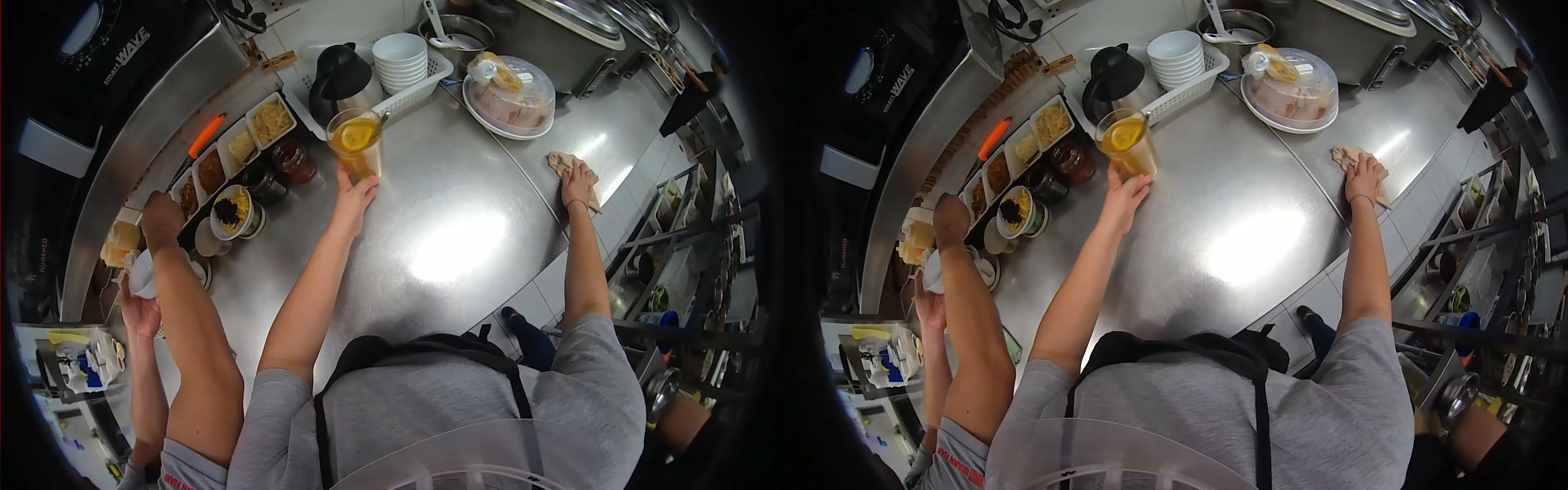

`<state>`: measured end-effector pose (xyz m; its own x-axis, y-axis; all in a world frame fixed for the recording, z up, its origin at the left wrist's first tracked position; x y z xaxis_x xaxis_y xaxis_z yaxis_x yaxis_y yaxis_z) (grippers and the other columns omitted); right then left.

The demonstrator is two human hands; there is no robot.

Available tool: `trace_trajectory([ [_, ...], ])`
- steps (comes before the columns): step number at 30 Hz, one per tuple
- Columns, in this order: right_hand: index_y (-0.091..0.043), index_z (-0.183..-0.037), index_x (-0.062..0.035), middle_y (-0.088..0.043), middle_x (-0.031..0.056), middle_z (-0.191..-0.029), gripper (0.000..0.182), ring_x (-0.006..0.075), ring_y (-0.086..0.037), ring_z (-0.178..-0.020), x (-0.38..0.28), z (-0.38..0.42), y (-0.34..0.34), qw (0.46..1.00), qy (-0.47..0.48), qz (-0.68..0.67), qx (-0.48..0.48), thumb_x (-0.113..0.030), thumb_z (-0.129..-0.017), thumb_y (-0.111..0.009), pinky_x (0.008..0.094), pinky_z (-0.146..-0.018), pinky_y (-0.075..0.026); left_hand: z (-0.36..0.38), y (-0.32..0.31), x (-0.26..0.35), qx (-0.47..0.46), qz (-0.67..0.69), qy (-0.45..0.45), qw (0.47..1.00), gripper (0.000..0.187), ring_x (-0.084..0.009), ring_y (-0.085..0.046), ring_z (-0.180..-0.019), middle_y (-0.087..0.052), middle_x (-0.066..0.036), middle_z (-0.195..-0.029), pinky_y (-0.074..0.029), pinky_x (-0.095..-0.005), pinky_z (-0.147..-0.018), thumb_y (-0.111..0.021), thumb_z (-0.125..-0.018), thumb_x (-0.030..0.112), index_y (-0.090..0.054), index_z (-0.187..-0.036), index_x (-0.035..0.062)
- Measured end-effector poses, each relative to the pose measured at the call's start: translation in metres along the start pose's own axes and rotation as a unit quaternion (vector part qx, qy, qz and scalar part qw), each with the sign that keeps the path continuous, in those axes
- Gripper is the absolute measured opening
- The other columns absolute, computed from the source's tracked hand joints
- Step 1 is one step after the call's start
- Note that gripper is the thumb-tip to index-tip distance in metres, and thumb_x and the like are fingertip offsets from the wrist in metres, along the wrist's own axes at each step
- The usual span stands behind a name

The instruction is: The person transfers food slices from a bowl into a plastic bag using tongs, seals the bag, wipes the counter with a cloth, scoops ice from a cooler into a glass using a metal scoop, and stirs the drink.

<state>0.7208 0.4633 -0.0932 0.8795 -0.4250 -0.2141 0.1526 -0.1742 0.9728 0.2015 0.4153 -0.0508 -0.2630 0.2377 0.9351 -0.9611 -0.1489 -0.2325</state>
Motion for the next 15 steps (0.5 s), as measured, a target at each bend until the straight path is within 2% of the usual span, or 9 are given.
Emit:
trace_trajectory([
  [1,-0.029,-0.135,-0.0216,-0.02,0.0056,-0.144,0.052,0.0273,-0.016,-0.132,-0.006,-0.006,-0.001,1.0,0.003,-0.001,-0.001,-0.039,-0.088,-0.039,0.0508,-0.103,-0.02,-0.003,-0.005,-0.001,0.004,0.0,-0.001,1.0,0.083,-0.0188,-0.046,-0.107,-0.026,-0.007,-0.129,-0.037,-0.0316,-0.091,-0.058,-0.078,0.008,-0.002,-0.138,0.0203],
  [3,-0.029,-0.135,-0.0234,-0.02,0.0057,-0.143,0.052,0.0276,-0.016,-0.132,-0.014,-0.014,-0.005,1.0,0.015,0.026,-0.003,-0.042,-0.087,-0.039,0.0504,-0.103,-0.019,-0.011,-0.023,-0.003,-0.017,0.021,-0.006,1.0,0.086,-0.0215,-0.037,-0.116,-0.021,-0.006,-0.135,-0.033,-0.037,-0.096,-0.059,-0.074,0.009,-0.004,-0.138,0.0227],
  [5,-0.028,-0.135,-0.0235,-0.02,0.0058,-0.143,0.052,0.0275,-0.016,-0.132,-0.018,-0.015,-0.006,1.0,0.019,0.021,-0.002,-0.043,-0.088,-0.039,0.0507,-0.103,-0.019,-0.02,-0.037,-0.004,-0.018,0.028,-0.005,0.999,0.087,-0.021,-0.037,-0.116,-0.023,-0.005,-0.134,-0.033,-0.0368,-0.094,-0.058,-0.073,0.006,-0.004,-0.139,0.0239],
  [7,-0.028,-0.135,-0.0237,-0.02,0.006,-0.143,0.052,0.0274,-0.016,-0.132,-0.021,-0.015,-0.006,1.0,0.027,0.014,0.0,-0.043,-0.088,-0.038,0.051,-0.103,-0.019,-0.027,-0.056,-0.002,-0.043,0.027,0.003,0.999,0.089,-0.0203,-0.043,-0.11,-0.019,-0.008,-0.135,-0.034,-0.0348,-0.093,-0.06,-0.074,0.005,-0.001,-0.138,0.0219],
  [9,-0.028,-0.135,-0.0239,-0.02,0.0057,-0.143,0.052,0.0271,-0.016,-0.132,-0.02,-0.013,-0.005,0.999,0.038,0.014,0.012,-0.043,-0.088,-0.038,0.0508,-0.103,-0.019,-0.04,-0.073,-0.007,-0.046,0.043,0.001,0.998,0.089,-0.0207,-0.042,-0.11,-0.019,-0.007,-0.136,-0.033,-0.0381,-0.095,-0.058,-0.074,0.004,0.0,-0.139,0.0243],
  [11,-0.028,-0.135,-0.0239,-0.02,0.0055,-0.143,0.052,0.0269,-0.016,-0.132,-0.021,-0.015,-0.006,0.999,0.047,0.016,0.003,-0.043,-0.088,-0.038,0.0504,-0.103,-0.019,-0.053,-0.092,-0.01,-0.064,0.047,-0.013,0.997,0.09,-0.0198,-0.042,-0.109,-0.023,-0.005,-0.134,-0.032,-0.0388,-0.094,-0.056,-0.072,0.004,0.001,-0.138,0.0267],
  [15,-0.026,-0.136,-0.0241,-0.02,0.0067,-0.144,0.053,0.0276,-0.015,-0.133,-0.011,-0.025,-0.018,0.997,0.082,0.004,0.009,-0.042,-0.088,-0.039,0.0522,-0.102,-0.017,-0.082,-0.118,-0.021,-0.069,-0.004,-0.017,0.997,0.091,-0.0183,-0.042,-0.105,-0.029,-0.004,-0.13,-0.037,-0.0376,-0.085,-0.057,-0.07,0.006,-0.002,-0.139,0.0268],
])
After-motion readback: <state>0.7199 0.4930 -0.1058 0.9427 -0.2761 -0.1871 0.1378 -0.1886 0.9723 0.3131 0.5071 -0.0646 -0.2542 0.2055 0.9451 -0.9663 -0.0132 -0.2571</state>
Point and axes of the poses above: each hand's wrist, its own z-axis away from the middle knuckle, its own y-axis out of the back of the hand, x = y × z, the point moved 8 cm from there along -z, towards the middle knuckle
